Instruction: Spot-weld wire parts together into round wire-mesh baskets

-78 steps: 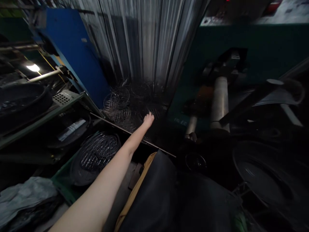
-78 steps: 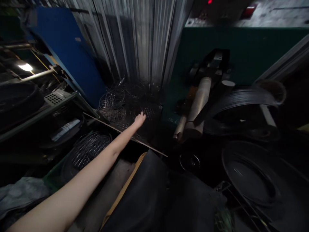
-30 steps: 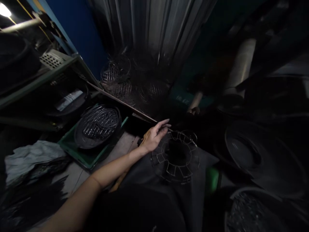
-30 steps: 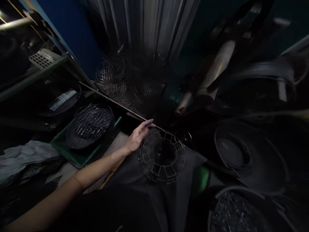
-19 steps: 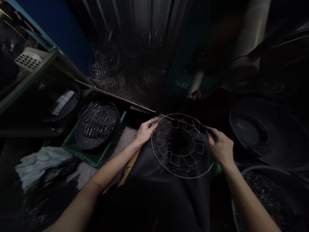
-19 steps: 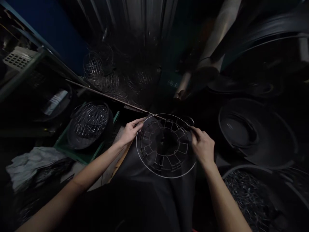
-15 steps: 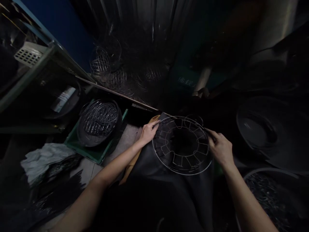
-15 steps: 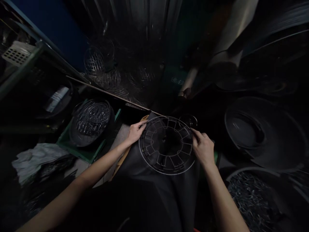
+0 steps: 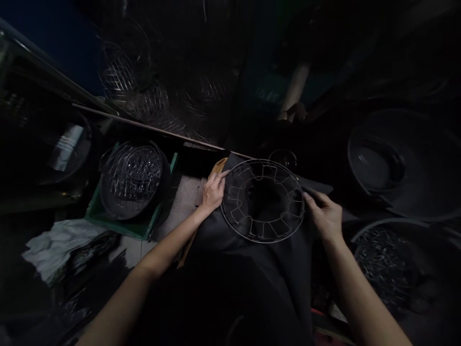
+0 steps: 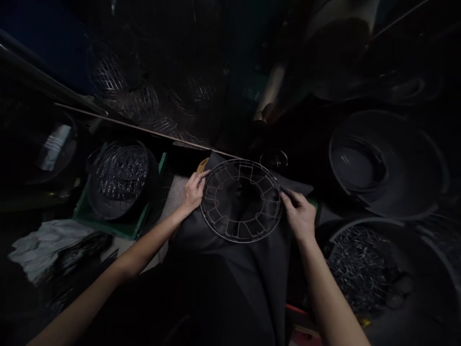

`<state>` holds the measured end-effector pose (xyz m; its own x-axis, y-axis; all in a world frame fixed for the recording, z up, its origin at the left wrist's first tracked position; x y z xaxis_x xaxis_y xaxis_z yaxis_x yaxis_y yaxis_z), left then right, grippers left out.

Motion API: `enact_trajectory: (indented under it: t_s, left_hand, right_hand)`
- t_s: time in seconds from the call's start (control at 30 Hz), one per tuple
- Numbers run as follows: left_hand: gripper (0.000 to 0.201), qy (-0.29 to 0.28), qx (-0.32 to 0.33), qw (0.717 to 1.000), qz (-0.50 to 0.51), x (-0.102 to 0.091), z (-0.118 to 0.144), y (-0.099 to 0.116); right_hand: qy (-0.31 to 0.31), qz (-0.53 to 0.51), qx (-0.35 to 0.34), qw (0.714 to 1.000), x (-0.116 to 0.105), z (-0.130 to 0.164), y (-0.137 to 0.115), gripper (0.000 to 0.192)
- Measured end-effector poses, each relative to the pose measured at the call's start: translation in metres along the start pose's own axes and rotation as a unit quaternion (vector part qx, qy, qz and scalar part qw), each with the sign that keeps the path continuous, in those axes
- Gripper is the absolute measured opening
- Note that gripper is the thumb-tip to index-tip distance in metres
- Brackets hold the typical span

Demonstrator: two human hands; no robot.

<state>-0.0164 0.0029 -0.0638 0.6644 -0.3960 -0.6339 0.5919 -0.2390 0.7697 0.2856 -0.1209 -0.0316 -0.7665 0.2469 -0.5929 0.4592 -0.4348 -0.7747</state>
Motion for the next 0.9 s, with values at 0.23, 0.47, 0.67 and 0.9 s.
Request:
enact_trajectory:
  t_s: [0.23, 0.47, 0.67, 0.9]
  left_hand:
    - [0.035, 0.001, 0.002, 1.0, -0.025, -0.008, -0.003, 0.012]
    - [0.033, 0.014, 0.033, 0.999, -0.019, -0.009, -0.003, 0.014]
    - [0.036, 0.0, 0.049, 0.998, -0.029, -0.001, 0.0, 0.001]
    - [0.039, 0.013, 0.066, 0.997, -0.037, 0.004, 0.0, -0.006]
  right_hand:
    - [0.064, 0.082, -0.053, 0.993, -0.002, 0.006, -0.025, 0.036]
    - [0.079, 0.138, -0.089, 0.983, -0.004, 0.012, -0.035, 0.036]
    - [0.005, 0.162, -0.084, 0.983, -0.001, 0.014, -0.017, 0.041]
    - [0.035, 0.066, -0.07, 0.995, -0.003, 0.035, -0.007, 0.042]
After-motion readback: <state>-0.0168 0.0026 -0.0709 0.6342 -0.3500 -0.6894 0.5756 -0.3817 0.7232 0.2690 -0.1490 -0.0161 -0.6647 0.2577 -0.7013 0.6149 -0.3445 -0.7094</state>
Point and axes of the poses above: each hand's wrist, its own z-axis away from the middle knuckle, its own x-axis out of the palm, y = z × x, the point moved 4 cm from there along -z, towards the middle knuckle, and after that the axes turned 10 degrees about -y, right-handed, at the moved point
